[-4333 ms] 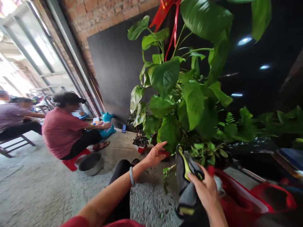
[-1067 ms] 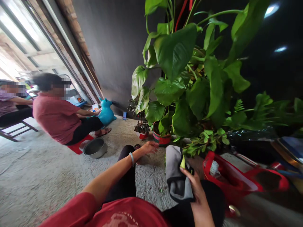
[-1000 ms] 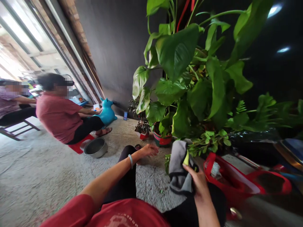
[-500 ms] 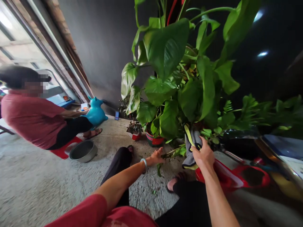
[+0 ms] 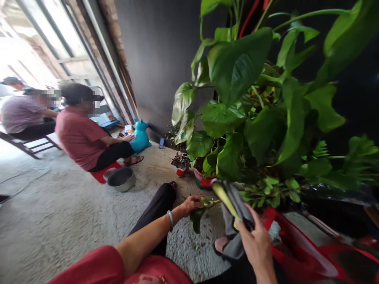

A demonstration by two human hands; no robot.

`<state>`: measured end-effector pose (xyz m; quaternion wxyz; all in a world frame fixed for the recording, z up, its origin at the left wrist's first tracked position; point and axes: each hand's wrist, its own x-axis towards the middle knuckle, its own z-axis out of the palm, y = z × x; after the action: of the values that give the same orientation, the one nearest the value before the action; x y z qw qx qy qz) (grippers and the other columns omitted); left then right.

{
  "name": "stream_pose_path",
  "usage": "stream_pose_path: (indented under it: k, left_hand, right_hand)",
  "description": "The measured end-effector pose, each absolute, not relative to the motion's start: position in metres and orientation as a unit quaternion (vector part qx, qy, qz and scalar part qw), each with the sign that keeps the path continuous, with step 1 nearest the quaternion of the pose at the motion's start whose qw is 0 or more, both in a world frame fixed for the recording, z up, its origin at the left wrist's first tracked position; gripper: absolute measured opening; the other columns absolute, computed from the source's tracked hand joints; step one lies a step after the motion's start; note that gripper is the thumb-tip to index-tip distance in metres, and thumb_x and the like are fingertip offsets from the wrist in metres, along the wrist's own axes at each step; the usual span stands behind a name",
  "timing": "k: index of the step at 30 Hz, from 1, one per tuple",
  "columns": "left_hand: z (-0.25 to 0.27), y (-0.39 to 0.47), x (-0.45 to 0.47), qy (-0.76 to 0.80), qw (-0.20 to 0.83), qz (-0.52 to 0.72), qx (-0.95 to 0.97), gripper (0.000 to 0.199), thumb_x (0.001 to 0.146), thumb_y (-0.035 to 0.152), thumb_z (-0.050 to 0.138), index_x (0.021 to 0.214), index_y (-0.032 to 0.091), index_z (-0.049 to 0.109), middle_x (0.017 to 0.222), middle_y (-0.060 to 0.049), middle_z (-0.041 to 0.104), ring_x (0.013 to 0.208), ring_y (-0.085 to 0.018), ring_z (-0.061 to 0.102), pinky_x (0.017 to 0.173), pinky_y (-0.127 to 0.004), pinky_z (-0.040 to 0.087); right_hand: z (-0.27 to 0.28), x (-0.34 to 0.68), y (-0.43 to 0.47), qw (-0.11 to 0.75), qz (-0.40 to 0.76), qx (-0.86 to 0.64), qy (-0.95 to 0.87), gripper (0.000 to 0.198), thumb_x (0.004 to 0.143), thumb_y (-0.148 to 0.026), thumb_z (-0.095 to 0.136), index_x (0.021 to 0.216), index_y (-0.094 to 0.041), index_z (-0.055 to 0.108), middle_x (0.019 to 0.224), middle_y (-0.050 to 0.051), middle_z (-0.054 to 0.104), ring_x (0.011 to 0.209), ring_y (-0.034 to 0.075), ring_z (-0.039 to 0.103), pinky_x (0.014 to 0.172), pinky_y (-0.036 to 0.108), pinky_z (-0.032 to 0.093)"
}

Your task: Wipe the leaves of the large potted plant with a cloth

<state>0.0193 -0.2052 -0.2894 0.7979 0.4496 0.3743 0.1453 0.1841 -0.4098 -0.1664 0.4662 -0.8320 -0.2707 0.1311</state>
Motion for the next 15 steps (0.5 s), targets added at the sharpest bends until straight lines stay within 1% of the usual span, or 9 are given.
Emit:
stream_pose_path:
  k: [2,3,5,7,10,12,15]
  left_hand:
    - [-0.279,-0.209,0.018,0.366,0.829,0.146,0.397,0.034,0.051,0.013,0.085,0.083,0.015,0.075,0.07,-0.001,0.071,0.061,-0.014,0.063,0.061,-0.025,0.05]
    - [-0.275,-0.211,0.018,0.359,0.838,0.15,0.383,0.033,0.05,0.011,0.084,0.082,0.015,0.074,0.069,0.0,0.071,0.06,-0.014,0.063,0.061,-0.025,0.05]
    - [-0.269,-0.212,0.016,0.352,0.842,0.159,0.377,0.029,0.05,0.008,0.081,0.077,0.013,0.073,0.067,-0.001,0.069,0.058,-0.014,0.062,0.058,-0.024,0.049]
    - [-0.269,-0.211,0.013,0.374,0.828,0.166,0.384,0.024,0.052,0.005,0.077,0.074,0.012,0.071,0.063,-0.001,0.067,0.054,-0.013,0.06,0.055,-0.024,0.045]
    - [-0.276,-0.21,0.006,0.444,0.782,0.174,0.401,0.013,0.061,0.005,0.072,0.073,0.012,0.071,0.056,0.001,0.061,0.047,-0.01,0.05,0.049,-0.022,0.035]
    - [-0.279,-0.211,0.003,0.468,0.77,0.167,0.401,0.008,0.068,0.007,0.069,0.073,0.012,0.069,0.055,0.001,0.06,0.047,-0.01,0.049,0.049,-0.022,0.032]
    - [-0.273,-0.206,0.002,0.481,0.768,0.181,0.383,0.01,0.069,0.008,0.072,0.075,0.013,0.067,0.059,0.001,0.061,0.052,-0.01,0.052,0.053,-0.022,0.034]
  right_hand:
    - [-0.163,0.194,-0.401,0.435,0.08,-0.87,-0.219,0.082,0.059,-0.066,0.063,0.126,-0.018,0.071,0.088,0.015,0.076,0.087,0.041,0.07,0.078,0.053,0.054]
    - [-0.164,0.193,-0.396,0.421,0.077,-0.879,-0.21,0.081,0.057,-0.065,0.063,0.122,-0.018,0.073,0.081,0.015,0.074,0.083,0.043,0.069,0.076,0.056,0.054]
    - [-0.175,0.178,-0.39,0.419,0.114,-0.871,-0.232,0.07,0.052,-0.06,0.064,0.11,-0.023,0.075,0.073,0.012,0.073,0.08,0.045,0.07,0.075,0.059,0.054]
    - [-0.191,0.15,-0.392,0.448,0.176,-0.832,-0.275,0.055,0.053,-0.058,0.067,0.101,-0.032,0.075,0.078,0.007,0.076,0.084,0.044,0.072,0.08,0.058,0.056]
    - [-0.211,0.108,-0.406,0.485,0.241,-0.787,-0.296,0.043,0.058,-0.06,0.071,0.096,-0.04,0.075,0.092,0.003,0.08,0.096,0.04,0.075,0.089,0.052,0.059]
    - [-0.214,0.09,-0.415,0.49,0.256,-0.784,-0.282,0.04,0.058,-0.06,0.072,0.094,-0.041,0.076,0.095,0.002,0.08,0.1,0.039,0.074,0.092,0.051,0.059]
    - [-0.201,0.081,-0.42,0.485,0.264,-0.79,-0.268,0.04,0.057,-0.06,0.073,0.09,-0.037,0.076,0.093,0.003,0.08,0.099,0.04,0.074,0.092,0.052,0.059]
